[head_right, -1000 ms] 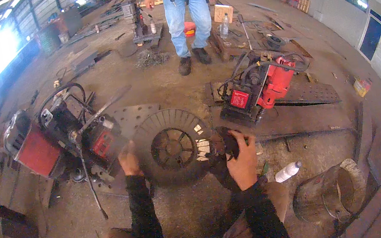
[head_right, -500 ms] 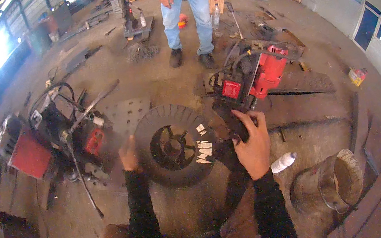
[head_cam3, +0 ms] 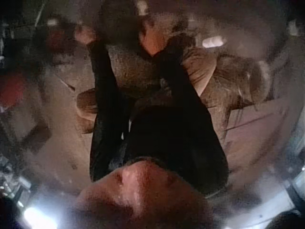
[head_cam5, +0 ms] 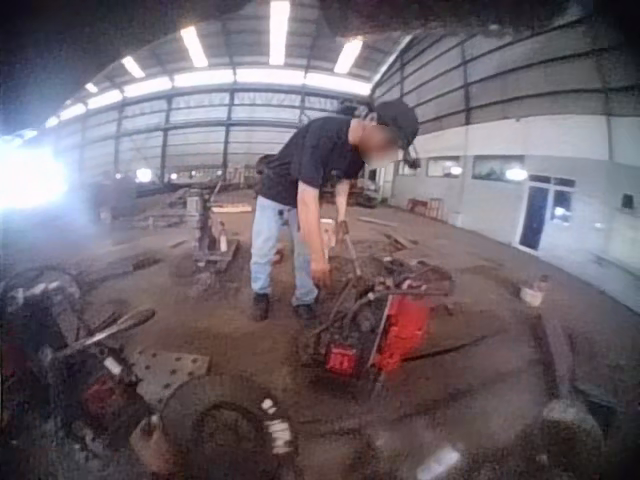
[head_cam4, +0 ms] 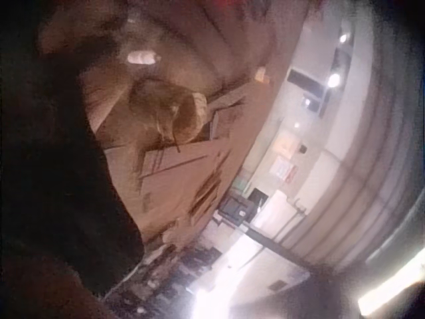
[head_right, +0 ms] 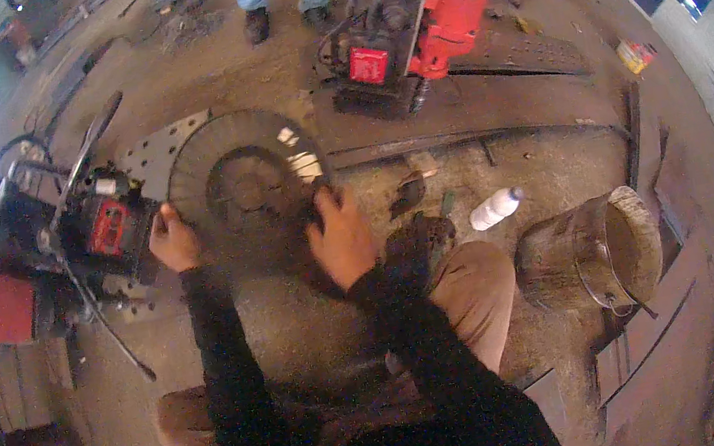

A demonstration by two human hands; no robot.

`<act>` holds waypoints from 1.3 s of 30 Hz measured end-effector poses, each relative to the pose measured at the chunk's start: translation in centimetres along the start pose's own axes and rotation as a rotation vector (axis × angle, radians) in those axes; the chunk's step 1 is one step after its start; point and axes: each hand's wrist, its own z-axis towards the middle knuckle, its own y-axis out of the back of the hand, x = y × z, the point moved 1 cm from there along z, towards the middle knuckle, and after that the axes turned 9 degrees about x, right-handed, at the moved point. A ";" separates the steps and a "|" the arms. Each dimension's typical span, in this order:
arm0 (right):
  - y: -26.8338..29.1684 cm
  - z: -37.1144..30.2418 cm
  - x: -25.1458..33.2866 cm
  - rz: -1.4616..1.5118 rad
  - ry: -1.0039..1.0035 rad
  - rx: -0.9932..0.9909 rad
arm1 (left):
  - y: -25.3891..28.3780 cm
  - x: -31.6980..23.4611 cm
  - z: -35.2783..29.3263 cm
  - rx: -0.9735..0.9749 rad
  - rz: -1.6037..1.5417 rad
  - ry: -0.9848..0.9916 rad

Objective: The person walks through a workshop, picks up a spray bottle and a rag, and sprays a power tool. They then sit on the floor and wipe a metal part with the rag. Finally, they stand up, walk to a drill press, and place the part on the machine table.

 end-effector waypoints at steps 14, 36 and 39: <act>0.3 -2.4 1.4 -0.033 0.069 0.282 | -3.0 4.3 -1.0 -0.010 -0.064 0.253; 13.3 8.7 -1.6 0.193 0.144 -0.116 | 1.5 16.9 -3.0 0.593 0.341 0.192; 10.9 10.7 -3.1 0.177 0.159 -0.041 | 1.1 13.9 -3.4 0.956 0.352 0.310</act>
